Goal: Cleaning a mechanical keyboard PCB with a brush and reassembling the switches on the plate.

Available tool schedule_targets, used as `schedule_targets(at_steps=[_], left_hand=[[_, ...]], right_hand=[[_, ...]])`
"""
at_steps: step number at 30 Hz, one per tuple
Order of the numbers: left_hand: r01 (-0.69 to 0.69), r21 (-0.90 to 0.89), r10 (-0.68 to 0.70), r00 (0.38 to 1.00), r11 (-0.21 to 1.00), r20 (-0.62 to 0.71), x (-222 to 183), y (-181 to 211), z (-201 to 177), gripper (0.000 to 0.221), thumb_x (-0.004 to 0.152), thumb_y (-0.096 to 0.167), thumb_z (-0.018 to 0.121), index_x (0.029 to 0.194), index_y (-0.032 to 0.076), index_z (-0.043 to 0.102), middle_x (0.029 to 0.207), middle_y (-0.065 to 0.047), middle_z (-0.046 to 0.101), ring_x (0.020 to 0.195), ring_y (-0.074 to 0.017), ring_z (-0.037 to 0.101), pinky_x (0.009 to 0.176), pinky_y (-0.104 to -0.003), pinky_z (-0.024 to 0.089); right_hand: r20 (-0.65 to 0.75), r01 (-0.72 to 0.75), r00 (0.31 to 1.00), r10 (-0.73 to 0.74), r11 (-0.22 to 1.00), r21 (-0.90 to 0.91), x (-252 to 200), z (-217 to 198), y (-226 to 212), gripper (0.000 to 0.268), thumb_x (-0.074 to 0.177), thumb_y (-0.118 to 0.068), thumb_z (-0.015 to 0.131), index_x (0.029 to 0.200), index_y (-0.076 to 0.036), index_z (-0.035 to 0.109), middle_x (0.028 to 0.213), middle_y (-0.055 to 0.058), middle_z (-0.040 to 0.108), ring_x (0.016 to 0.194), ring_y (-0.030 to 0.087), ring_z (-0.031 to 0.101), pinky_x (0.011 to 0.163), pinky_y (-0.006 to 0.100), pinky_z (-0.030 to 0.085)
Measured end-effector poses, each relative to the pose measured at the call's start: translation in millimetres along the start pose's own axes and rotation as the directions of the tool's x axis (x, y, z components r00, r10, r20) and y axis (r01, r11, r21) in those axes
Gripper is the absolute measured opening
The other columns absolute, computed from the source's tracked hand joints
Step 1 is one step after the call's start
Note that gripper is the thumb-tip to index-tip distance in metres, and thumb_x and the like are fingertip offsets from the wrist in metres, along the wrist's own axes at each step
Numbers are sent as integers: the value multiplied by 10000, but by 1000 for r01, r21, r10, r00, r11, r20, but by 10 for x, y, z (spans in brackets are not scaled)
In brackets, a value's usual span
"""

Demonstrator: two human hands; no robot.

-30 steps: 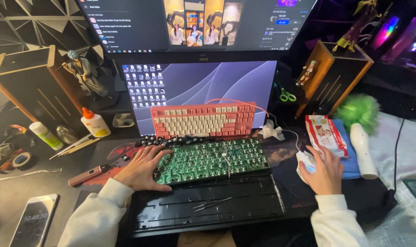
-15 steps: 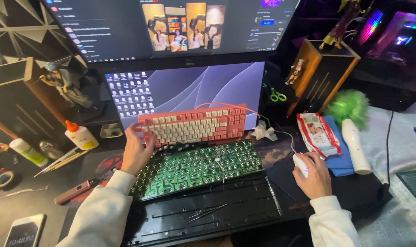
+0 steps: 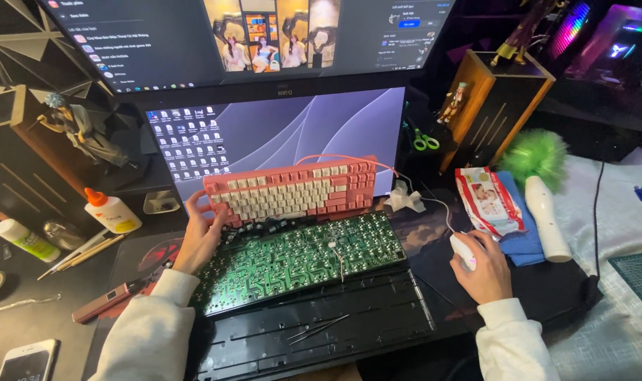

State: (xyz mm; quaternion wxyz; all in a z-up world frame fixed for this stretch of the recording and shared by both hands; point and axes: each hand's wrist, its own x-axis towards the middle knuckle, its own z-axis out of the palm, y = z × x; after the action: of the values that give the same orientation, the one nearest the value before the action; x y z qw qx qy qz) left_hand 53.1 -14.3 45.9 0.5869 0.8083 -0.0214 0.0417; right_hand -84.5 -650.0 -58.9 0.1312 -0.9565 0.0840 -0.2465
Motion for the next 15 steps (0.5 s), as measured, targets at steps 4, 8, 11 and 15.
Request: schedule_targets(at_steps=[4,8,11,15], left_hand=[[-38,-17,39,999,999,31,-192,344,-20,963,1171,320,638,1908,77,67,1617,-504,509,1443,-664,691,1170,-731,574],[-62,63,59,997,996,48,-158,345,-52,997,1169,242,630,1954,168,22,1628,-494,510,1447,-671,684,1203,-745,568],[-58,90,53,997,994,58,-215,510,-57,980,1161,271,620,1966,218,65,1662,-499,482,1482,-687,650,1227,-748,562],[-50,149,41,997,988,62,-234,490,-54,1003,1120,257,638,1978,285,118,1697,-481,440,1512,-691,615,1259,-712,569]], right_hand=[[28,-12,1000,12,1000,18,10,-8,0,522,1013,-313,833,1534,-332,825,1589,130,730,1471,481,766,1191,647,652],[43,-18,999,17,1000,21,12,-11,-1,508,1027,-316,821,1535,-332,829,1592,137,734,1470,490,766,1196,655,645],[37,-13,999,13,1000,1,-3,-27,-7,531,1034,-331,815,1565,-348,807,1595,134,730,1467,484,770,1199,646,649],[12,26,1000,-25,999,-19,-27,-21,4,583,1018,-328,818,1597,-379,791,1572,125,741,1448,472,778,1178,635,657]])
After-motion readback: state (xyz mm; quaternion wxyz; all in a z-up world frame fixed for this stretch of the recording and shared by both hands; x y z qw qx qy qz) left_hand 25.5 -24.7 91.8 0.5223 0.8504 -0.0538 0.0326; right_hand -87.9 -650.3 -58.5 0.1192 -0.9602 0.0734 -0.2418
